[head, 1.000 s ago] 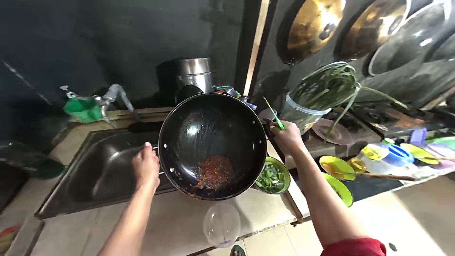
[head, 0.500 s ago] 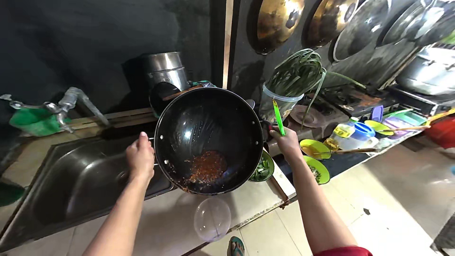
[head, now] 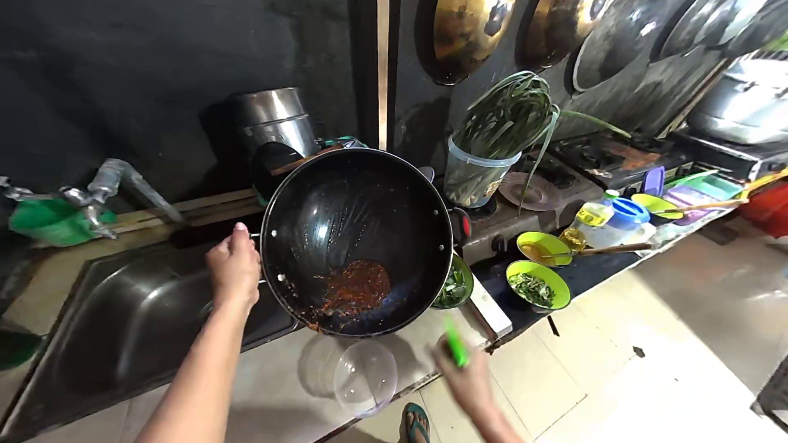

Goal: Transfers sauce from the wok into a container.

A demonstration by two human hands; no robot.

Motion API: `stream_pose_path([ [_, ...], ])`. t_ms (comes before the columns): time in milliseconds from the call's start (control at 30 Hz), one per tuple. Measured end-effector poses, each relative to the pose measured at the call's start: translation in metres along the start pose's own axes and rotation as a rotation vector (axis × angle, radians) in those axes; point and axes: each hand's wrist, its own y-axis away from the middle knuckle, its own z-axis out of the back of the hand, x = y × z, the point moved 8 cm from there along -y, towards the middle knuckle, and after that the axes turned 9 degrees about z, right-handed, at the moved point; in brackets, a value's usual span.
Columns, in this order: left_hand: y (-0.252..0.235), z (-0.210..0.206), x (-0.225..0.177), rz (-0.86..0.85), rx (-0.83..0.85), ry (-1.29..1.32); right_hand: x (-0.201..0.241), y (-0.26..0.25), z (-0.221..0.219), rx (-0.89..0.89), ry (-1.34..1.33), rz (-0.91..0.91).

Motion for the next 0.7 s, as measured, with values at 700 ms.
stream_pose_path([
  [700, 0.007, -0.003, -0.008, -0.04, -0.002, 0.05, -0.015, 0.016, -0.012, -0.042, 0.017, -0.043],
])
